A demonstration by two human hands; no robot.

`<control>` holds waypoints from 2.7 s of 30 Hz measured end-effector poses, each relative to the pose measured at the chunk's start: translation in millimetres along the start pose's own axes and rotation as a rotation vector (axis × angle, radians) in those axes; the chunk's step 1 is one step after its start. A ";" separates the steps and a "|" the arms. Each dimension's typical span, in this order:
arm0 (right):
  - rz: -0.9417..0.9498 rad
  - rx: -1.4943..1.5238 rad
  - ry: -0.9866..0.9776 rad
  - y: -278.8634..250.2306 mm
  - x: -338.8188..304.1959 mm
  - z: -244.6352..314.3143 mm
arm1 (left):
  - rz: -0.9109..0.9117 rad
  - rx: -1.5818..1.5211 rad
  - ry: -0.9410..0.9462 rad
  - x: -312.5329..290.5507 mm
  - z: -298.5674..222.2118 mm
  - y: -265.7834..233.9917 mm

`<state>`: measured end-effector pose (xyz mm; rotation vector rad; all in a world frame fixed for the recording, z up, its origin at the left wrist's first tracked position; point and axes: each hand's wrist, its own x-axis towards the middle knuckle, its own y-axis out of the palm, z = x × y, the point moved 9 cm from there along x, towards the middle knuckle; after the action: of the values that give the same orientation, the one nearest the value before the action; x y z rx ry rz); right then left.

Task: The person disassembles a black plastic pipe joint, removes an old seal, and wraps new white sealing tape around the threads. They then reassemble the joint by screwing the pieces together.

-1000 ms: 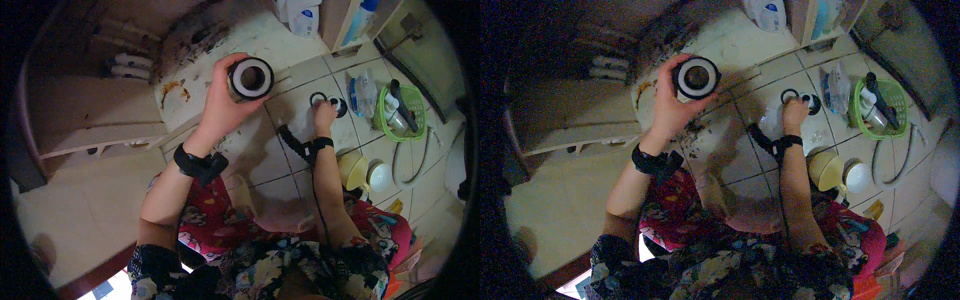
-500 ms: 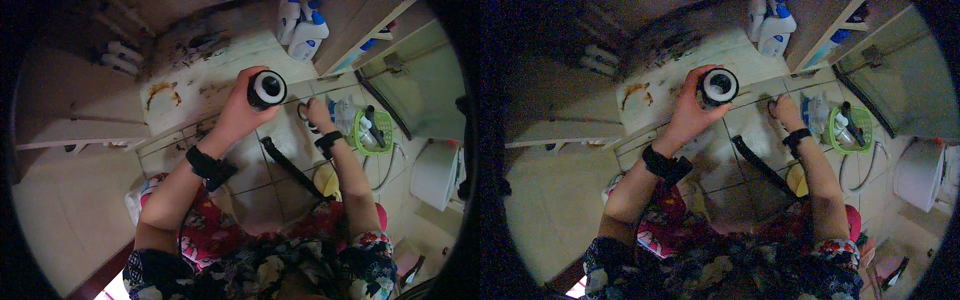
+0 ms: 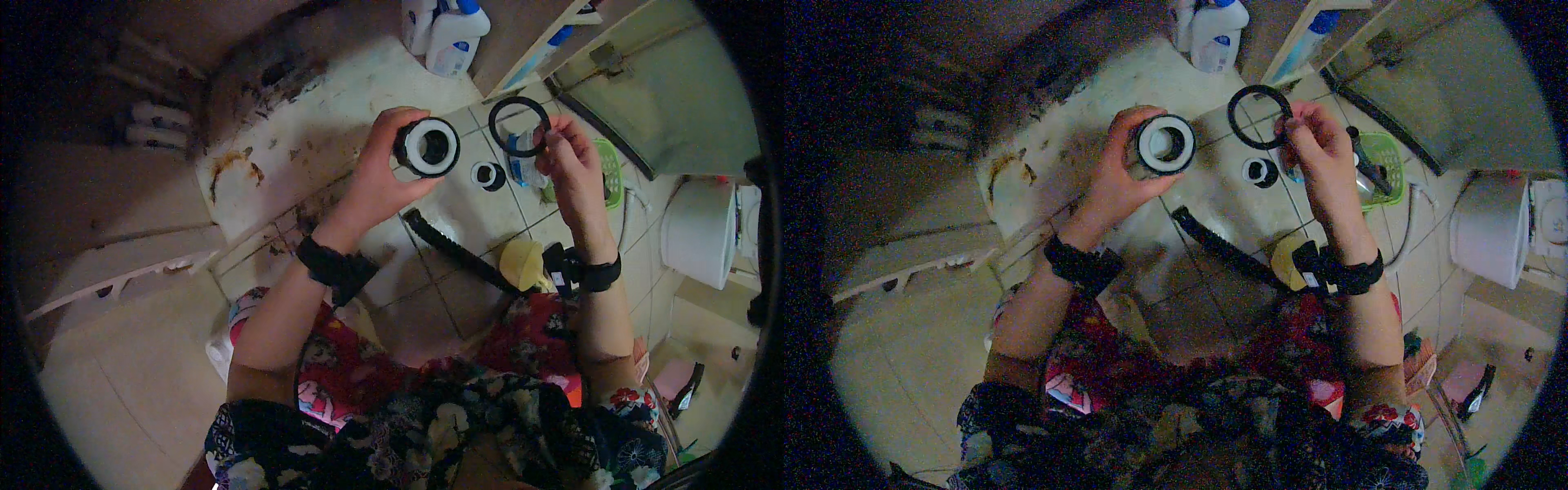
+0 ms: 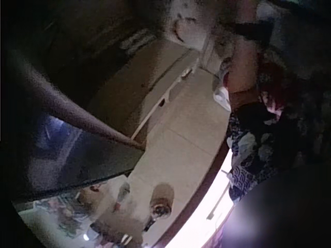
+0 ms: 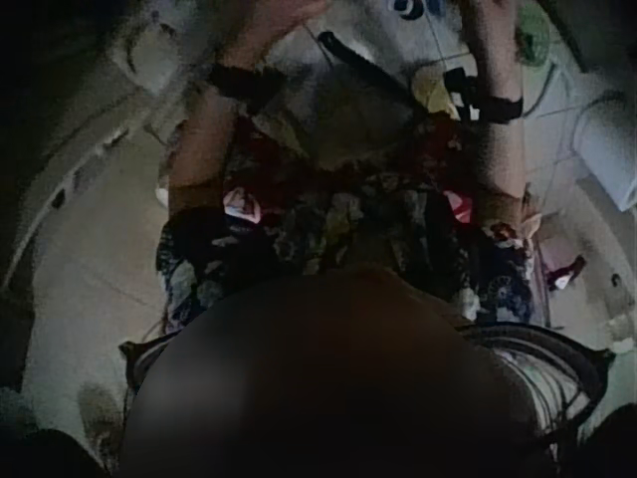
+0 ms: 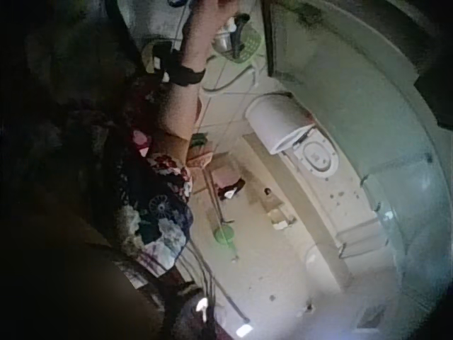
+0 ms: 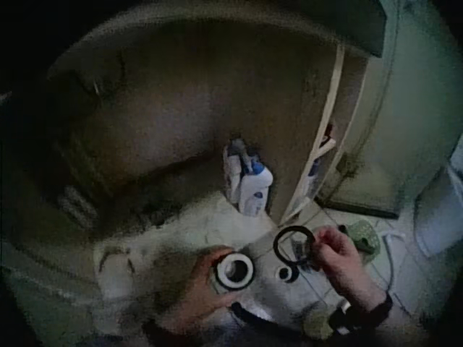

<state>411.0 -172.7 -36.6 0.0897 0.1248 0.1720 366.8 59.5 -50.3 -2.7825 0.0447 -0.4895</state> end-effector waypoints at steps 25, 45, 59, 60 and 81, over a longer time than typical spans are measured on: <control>-0.061 -0.621 -0.433 4.1 -33.3 18.0 | 0.051 -0.069 0.045 -3.1 -4.6 32.8; 0.268 -1.024 -0.652 66.1 -56.6 22.6 | 0.202 -0.058 0.086 -11.8 -13.4 50.9; 0.090 -0.566 -0.437 30.5 -31.4 43.5 | 0.180 -0.182 0.019 -13.6 -1.3 47.1; 0.014 -0.406 -0.351 18.8 -29.2 38.2 | 0.186 -0.157 0.022 -13.9 -1.7 48.2; 0.112 -0.011 0.085 22.7 -23.9 -25.7 | 0.223 -0.202 -0.023 -18.2 -5.6 56.3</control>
<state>380.5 -152.7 -56.9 0.0783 0.2042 0.2881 349.1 5.9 -68.7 -2.9291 0.4156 -0.4162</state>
